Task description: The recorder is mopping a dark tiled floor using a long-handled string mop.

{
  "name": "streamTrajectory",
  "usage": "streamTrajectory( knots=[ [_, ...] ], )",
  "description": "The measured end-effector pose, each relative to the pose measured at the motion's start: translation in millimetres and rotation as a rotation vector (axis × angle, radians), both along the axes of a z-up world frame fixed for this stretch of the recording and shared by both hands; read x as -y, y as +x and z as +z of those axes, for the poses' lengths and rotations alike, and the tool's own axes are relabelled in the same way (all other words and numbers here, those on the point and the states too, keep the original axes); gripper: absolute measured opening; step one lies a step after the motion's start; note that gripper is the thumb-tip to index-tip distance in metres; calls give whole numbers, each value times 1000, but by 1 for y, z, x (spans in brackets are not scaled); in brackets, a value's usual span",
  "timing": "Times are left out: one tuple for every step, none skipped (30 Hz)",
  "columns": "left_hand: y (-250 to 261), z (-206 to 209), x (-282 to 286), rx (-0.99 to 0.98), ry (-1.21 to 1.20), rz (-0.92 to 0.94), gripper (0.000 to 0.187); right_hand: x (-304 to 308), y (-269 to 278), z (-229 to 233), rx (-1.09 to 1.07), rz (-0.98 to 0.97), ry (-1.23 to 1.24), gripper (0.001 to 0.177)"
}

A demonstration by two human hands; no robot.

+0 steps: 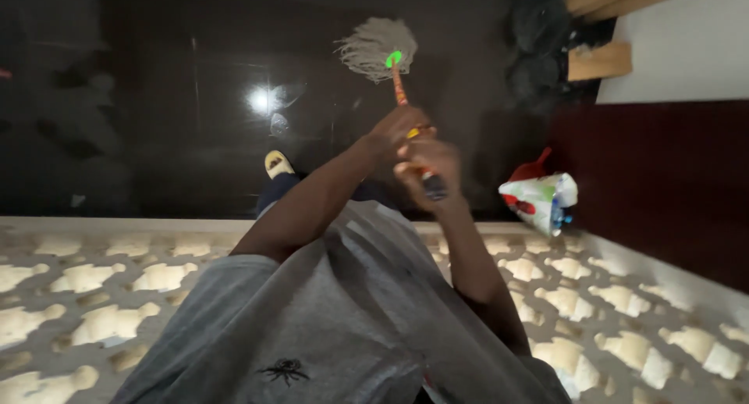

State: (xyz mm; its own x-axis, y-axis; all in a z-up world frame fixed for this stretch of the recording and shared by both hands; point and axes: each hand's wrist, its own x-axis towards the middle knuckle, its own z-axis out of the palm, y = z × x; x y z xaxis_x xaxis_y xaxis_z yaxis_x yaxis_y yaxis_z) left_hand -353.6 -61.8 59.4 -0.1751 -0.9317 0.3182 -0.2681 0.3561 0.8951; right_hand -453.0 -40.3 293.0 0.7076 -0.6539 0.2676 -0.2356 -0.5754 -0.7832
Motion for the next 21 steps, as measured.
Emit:
streamTrajectory(
  knots=[
    [-1, 11, 4, -4, 1, -15, 14, 0, -5, -3, -4, -15, 1, 28],
    [-2, 22, 7, 68, 63, -70, 14, -1, -9, -5, 52, -92, 80, 27],
    [0, 33, 13, 143, 120, -122, 14, 0, -13, -8, 112, -165, 154, 28],
    [1, 39, 10, 142, 115, -133, 14, 0, -14, -11, 112, -177, 150, 28],
    [5, 44, 5, 150, 125, -104, 17, -1, -13, -15, 304, -161, 206, 29],
    [11, 49, 0, 157, 134, -75, 20, -3, -11, -19, 496, -146, 260, 35],
    [22, 56, -6, 163, 140, -73, 20, -6, -9, -28, 502, -144, 267, 35],
    [34, 63, -13, 185, 180, -29, 21, -10, -7, -38, 566, -139, 383, 37],
    [46, 71, -19, 204, 218, 17, 22, -14, -6, -48, 626, -129, 499, 39],
    [62, 62, -27, 208, 224, 23, 22, -19, -1, -68, 629, -124, 506, 39],
    [76, 54, -37, 159, 103, 97, 21, -25, 1, -86, 577, -146, 621, 37],
    [90, 47, -47, 111, -18, 171, 25, -31, 3, -104, 523, -170, 735, 38],
    [107, 41, -56, 115, -14, 186, 25, -33, 33, -89, 521, -156, 743, 38],
    [123, 37, -67, 191, 39, 200, 23, -35, 62, -73, 570, -49, 682, 40],
    [143, 32, -75, 272, 88, 217, 24, -36, 94, -58, 626, 62, 616, 43],
    [165, 22, -82, 281, 89, 236, 24, -41, 114, -52, 630, 83, 621, 43],
    [182, 14, -92, 258, 36, 202, 27, -48, 130, -45, 600, 87, 572, 40],
    [198, 5, -102, 235, -16, 168, 31, -56, 146, -38, 571, 92, 523, 37],
    [214, 3, -105, 234, -14, 175, 31, -61, 155, -51, 568, 98, 526, 37],
    [229, 2, -109, 392, 188, 149, 36, -67, 163, -63, 537, 76, 544, 36],
    [245, 0, -110, 547, 390, 125, 42, -70, 172, -76, 506, 59, 559, 34]
  ],
)
